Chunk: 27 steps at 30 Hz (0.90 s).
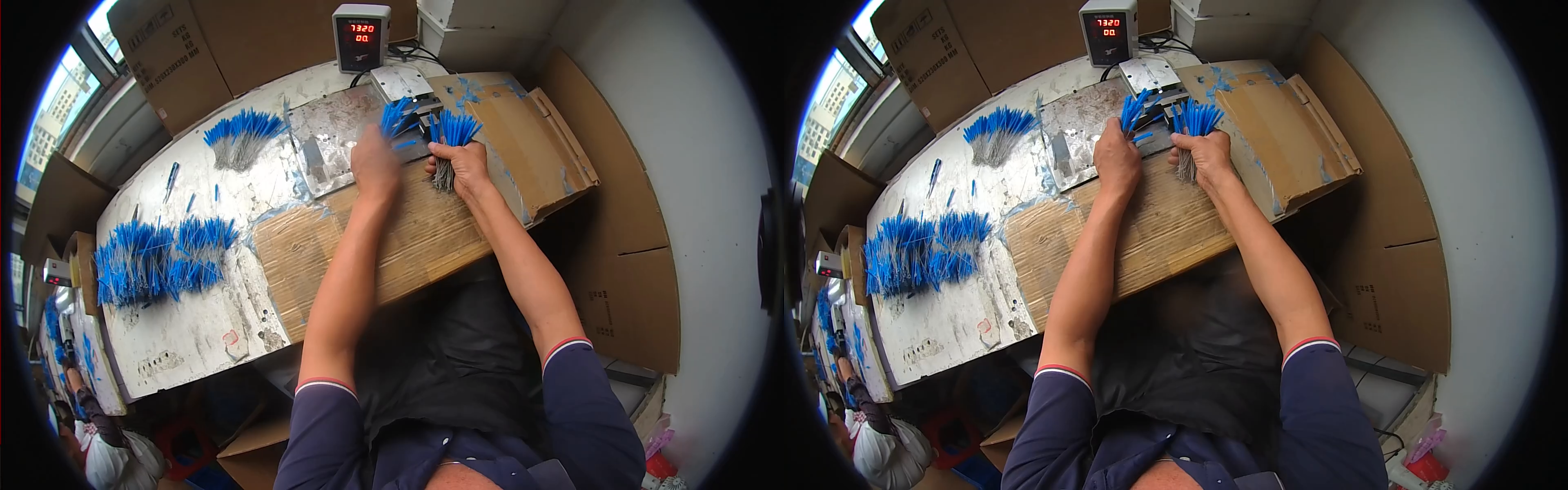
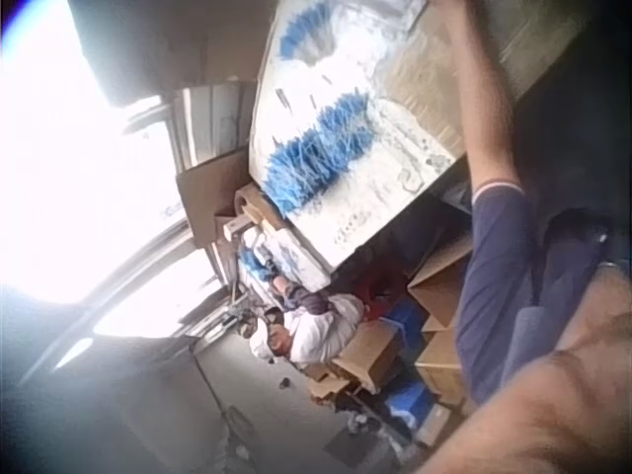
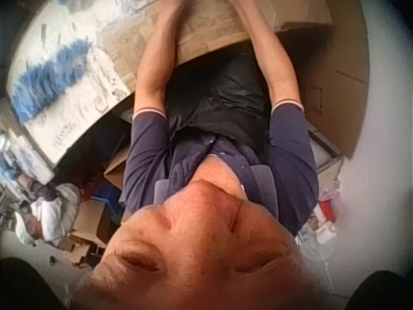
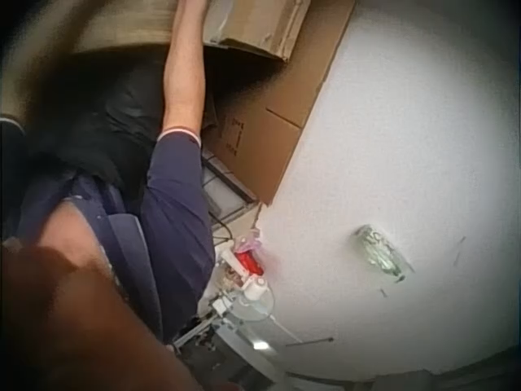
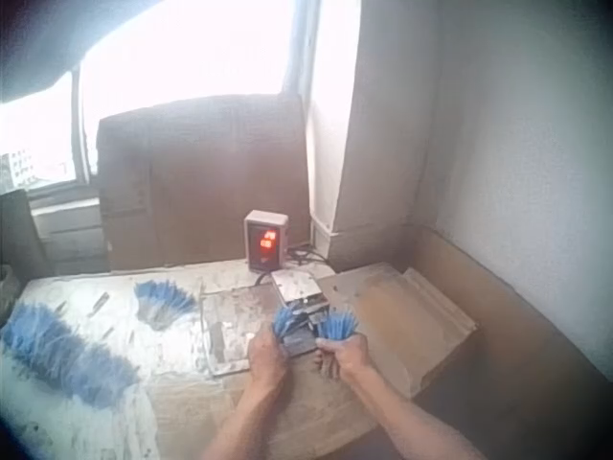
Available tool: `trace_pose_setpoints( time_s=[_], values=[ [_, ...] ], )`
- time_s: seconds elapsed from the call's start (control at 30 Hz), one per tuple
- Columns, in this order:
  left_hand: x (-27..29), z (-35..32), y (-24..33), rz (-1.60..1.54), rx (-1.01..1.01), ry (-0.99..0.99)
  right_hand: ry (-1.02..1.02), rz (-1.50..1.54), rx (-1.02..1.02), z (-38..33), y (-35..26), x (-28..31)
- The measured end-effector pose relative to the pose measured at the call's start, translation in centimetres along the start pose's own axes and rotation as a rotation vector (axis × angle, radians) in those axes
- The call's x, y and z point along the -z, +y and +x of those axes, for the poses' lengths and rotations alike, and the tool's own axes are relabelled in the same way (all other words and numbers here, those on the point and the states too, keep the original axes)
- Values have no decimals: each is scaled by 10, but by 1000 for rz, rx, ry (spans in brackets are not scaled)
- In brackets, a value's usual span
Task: Assembling blue brush components by grouping bristles and using a binding machine.
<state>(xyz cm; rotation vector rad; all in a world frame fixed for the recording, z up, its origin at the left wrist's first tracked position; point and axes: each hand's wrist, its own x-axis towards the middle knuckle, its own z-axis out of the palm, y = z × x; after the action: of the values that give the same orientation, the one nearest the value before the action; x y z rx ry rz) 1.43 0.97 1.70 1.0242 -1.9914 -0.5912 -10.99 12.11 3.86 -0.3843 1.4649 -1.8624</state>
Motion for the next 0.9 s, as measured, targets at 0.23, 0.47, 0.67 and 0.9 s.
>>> trace_pose_setpoints(
  time_s=[0.23,0.47,0.67,0.9],
  values=[
    [-1,-2,-2,51,-229,-13,-18,-5,-4,2,-2,3],
    [-3,-1,-4,-35,-57,140,33,-138,-10,3,-6,-10],
    [-2,-1,-4,-42,-34,133,99,-268,97,9,-4,-23],
    [1,-1,-3,-77,-29,142,132,-279,84,13,-3,-33]
  ],
)
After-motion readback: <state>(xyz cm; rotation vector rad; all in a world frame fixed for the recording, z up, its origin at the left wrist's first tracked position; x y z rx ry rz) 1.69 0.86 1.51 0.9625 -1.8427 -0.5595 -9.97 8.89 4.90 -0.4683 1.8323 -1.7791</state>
